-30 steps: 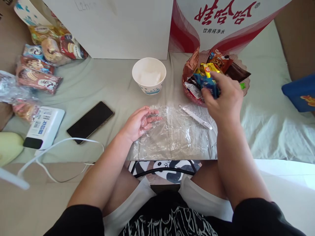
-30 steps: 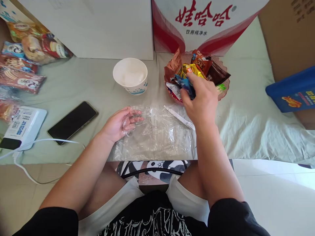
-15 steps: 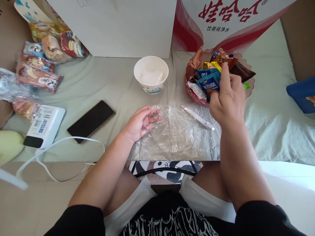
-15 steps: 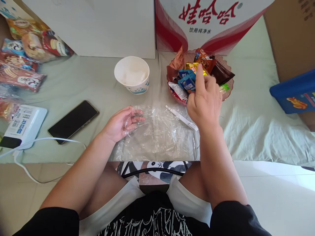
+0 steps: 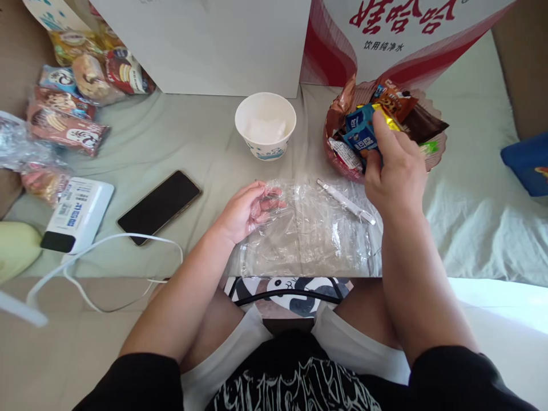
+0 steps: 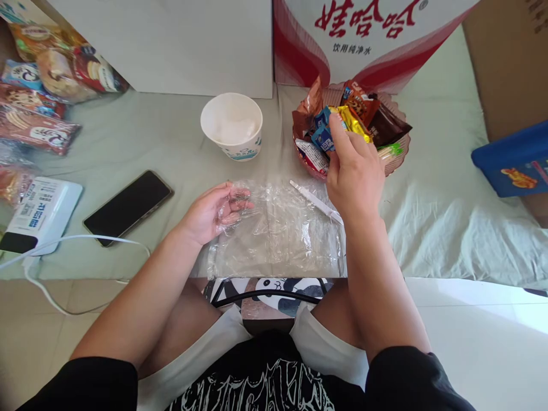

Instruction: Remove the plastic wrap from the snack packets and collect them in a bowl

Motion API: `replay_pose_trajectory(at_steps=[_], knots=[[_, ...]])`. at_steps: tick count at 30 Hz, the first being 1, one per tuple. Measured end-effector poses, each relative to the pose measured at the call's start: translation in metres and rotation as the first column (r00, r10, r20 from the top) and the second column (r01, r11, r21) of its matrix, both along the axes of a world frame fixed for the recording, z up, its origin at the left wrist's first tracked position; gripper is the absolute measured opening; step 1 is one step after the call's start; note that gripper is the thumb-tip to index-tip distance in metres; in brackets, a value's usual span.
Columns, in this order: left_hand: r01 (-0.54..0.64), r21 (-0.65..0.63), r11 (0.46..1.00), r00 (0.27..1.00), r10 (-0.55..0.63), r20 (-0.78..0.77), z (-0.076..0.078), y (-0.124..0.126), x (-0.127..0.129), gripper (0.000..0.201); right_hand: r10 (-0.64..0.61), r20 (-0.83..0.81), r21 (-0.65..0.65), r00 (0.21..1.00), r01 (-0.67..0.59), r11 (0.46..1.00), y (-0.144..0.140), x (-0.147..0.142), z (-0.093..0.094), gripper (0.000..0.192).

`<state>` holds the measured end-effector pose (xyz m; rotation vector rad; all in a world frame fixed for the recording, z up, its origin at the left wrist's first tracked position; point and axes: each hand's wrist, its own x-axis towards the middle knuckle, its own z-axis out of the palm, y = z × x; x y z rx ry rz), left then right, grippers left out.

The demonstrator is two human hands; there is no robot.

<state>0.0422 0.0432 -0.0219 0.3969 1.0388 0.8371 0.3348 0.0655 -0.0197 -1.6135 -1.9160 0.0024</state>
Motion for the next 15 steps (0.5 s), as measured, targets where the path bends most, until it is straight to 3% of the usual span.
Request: replay_pose_trajectory(at_steps=[5, 11, 15], knots=[[-0.001, 0.015, 1.000, 1.000, 0.001, 0.007, -0.003, 0.000, -0.002, 0.015, -0.017, 0.009, 0.069, 1.000, 0.016, 0.998, -0.004, 0.006, 0.003, 0.054], [-0.002, 0.004, 1.000, 1.000, 0.002, 0.020, 0.001, -0.001, -0.002, 0.016, -0.156, 0.008, -0.072, 0.988, 0.156, 0.985, -0.009, -0.013, 0.015, 0.057], [-0.001, 0.004, 1.000, 1.000, 0.001, 0.010, 0.002, -0.001, -0.001, 0.016, -0.179, 0.072, -0.033, 0.981, 0.181, 0.983, -0.009, -0.026, 0.017, 0.062]])
